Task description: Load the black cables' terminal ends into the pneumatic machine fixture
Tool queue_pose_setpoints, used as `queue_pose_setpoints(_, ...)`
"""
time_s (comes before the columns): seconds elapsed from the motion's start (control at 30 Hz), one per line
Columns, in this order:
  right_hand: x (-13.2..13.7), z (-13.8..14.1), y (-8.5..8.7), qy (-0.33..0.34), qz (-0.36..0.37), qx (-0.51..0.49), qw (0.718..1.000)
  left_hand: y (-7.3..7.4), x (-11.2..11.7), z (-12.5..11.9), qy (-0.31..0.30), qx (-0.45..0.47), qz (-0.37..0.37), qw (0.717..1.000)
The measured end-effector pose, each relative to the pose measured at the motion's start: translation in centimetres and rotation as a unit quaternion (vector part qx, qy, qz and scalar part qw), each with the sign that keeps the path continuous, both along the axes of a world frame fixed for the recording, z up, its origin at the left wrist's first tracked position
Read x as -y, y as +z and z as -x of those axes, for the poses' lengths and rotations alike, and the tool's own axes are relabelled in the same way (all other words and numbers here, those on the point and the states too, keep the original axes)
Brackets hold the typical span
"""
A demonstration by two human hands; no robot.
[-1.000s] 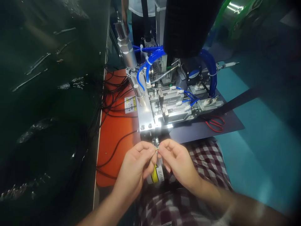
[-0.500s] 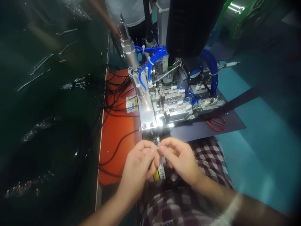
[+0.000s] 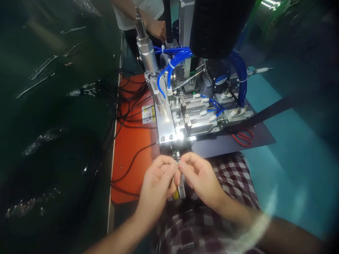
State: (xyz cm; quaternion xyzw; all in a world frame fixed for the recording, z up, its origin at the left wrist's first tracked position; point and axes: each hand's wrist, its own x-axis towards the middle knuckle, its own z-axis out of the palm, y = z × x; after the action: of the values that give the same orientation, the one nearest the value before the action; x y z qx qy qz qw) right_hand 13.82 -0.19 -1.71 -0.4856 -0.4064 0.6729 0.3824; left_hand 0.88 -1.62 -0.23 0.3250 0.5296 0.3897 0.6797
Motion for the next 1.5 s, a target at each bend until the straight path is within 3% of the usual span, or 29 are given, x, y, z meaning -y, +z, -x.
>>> queue_pose_setpoints(0.13,-0.2,-0.4,-0.2,0.004,-0.038,0.039,0.999,0.2,-0.1,0.0,0.006,-0.018,-0.008,1.0)
queue_pose_setpoints(0.27,-0.8,-0.9,-0.2,0.016,-0.029,0.067,0.997,0.4,-0.3,-0.1,0.007,-0.035,-0.005,0.999)
queue_pose_setpoints(0.67,-0.8,-0.3,0.4,0.03,0.059,-0.015,0.998,0.1,0.1,-0.4,0.01,-0.055,-0.029,0.998)
queue_pose_setpoints(0.77,-0.4,-0.6,0.0,0.031,-0.016,0.044,0.998,0.0,0.3,-0.3,0.01,-0.036,-0.03,0.999)
queue_pose_setpoints(0.87,-0.4,-1.3,-0.2,0.043,-0.194,0.144,0.969,0.0,0.3,-0.2,0.011,-0.022,-0.03,0.999)
queue_pose_setpoints(0.93,-0.7,-1.6,-0.1,0.048,-0.226,0.158,0.96,-0.1,0.2,0.0,0.014,-0.022,-0.03,0.999)
queue_pose_setpoints(1.03,-1.3,-1.6,0.2,0.072,-0.075,0.054,0.993,-0.3,0.0,0.1,0.024,-0.029,-0.03,0.999)
queue_pose_setpoints(1.1,-1.6,-1.4,0.4,0.092,0.025,-0.022,0.995,-0.4,-0.1,0.2,0.029,-0.03,-0.035,0.999)
queue_pose_setpoints(1.2,-1.5,-1.4,0.5,0.09,0.05,-0.037,0.994,-0.3,-0.4,0.4,0.015,-0.025,-0.027,0.999)
queue_pose_setpoints(1.33,-0.7,-1.8,0.6,0.065,-0.04,0.053,0.996,0.2,-0.7,0.5,0.007,-0.028,0.005,1.0)
queue_pose_setpoints(1.43,-0.1,-2.1,0.7,0.063,-0.144,0.131,0.979,0.4,-0.5,0.5,0.008,-0.036,0.019,0.999)
queue_pose_setpoints(1.5,0.2,-2.1,0.8,0.068,-0.162,0.149,0.973,0.4,-0.2,0.4,0.011,-0.039,0.024,0.999)
